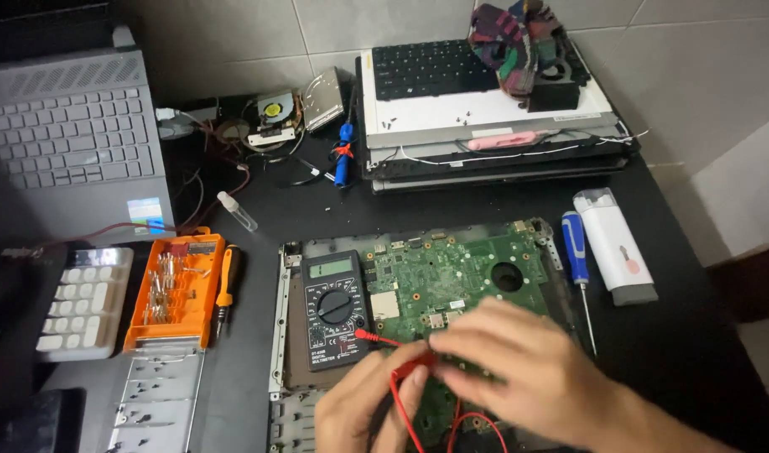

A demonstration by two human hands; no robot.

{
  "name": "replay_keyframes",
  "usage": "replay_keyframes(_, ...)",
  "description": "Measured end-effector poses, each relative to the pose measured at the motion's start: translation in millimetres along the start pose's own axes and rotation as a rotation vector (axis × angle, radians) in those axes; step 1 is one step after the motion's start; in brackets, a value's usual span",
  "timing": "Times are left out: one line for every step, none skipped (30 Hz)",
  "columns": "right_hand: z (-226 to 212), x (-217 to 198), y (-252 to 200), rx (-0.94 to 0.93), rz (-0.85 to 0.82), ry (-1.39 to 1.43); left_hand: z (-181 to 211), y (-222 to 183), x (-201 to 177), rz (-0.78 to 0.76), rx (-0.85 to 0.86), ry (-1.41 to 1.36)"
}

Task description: Using a digital multimeter to probe components on a laptop motherboard for diagnostic purposes.

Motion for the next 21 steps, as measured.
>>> replay_keyframes(-7,1,-5,-0.023,0.039,-0.090,3,-2,1,0.000,0.004,0.000)
replay_keyframes(-15,3,-10,-0.047,0.078,-0.180,6,-4,3,0.000,0.008,0.000)
replay_keyframes(-17,4,-11,-0.044,0.074,-0.179,6,-5,5,0.000,0.004,-0.002)
replay_keyframes(-21,3,-13,-0.054,0.089,-0.213,9,-6,4,0.029,0.030,0.047)
replay_keyframes(-24,3,-14,-0.067,0.106,-0.246,11,-8,2,0.059,0.057,0.100)
replay_keyframes(-28,2,-11,-0.067,0.104,-0.243,8,-9,4,0.060,0.054,0.101)
replay_keyframes(-33,3,-7,-0.070,0.091,-0.249,10,-11,4,0.090,0.097,0.154)
replay_keyframes(-37,4,-4,-0.073,0.078,-0.255,13,-12,3,0.120,0.140,0.207)
replay_keyframes(-36,5,-6,-0.071,0.076,-0.255,11,-12,3,0.119,0.138,0.205)
replay_keyframes(-33,6,-8,-0.058,0.081,-0.281,13,-12,6,0.093,0.167,0.240)
replay_keyframes(-31,6,-10,-0.045,0.084,-0.305,15,-13,9,0.067,0.193,0.275)
replay_keyframes(-29,5,-13,-0.044,0.081,-0.303,14,-11,8,0.067,0.189,0.275)
replay_keyframes(-22,9,-15,-0.011,0.018,-0.251,12,-10,11,0.017,0.180,0.185)
replay_keyframes(-16,13,-18,0.022,-0.044,-0.199,10,-9,15,-0.032,0.171,0.096)
replay_keyframes(-12,12,-18,0.022,-0.045,-0.197,10,-6,14,-0.032,0.169,0.097)
replay_keyframes(-7,4,-18,0.034,0.034,-0.226,11,-3,10,-0.009,0.168,0.067)
replay_keyframes(-1,-5,-18,0.045,0.113,-0.255,11,0,7,0.015,0.168,0.038)
replay_keyframes(3,-6,-20,0.044,0.112,-0.253,15,3,6,0.017,0.166,0.038)
replay_keyframes(27,-14,-26,0.256,0.168,-0.211,8,7,3,0.035,0.065,0.032)
replay_keyframes(50,-20,-36,0.469,0.220,-0.167,2,10,0,0.052,-0.036,0.025)
replay_keyframes(52,-20,-33,0.471,0.218,-0.163,-2,9,1,0.052,-0.040,0.027)
Point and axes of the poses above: each hand's wrist, its own y-axis towards the middle knuckle, its own x-axis out of the palm, z = x × y, the point moved 10 cm from there along y, towards the middle knuckle
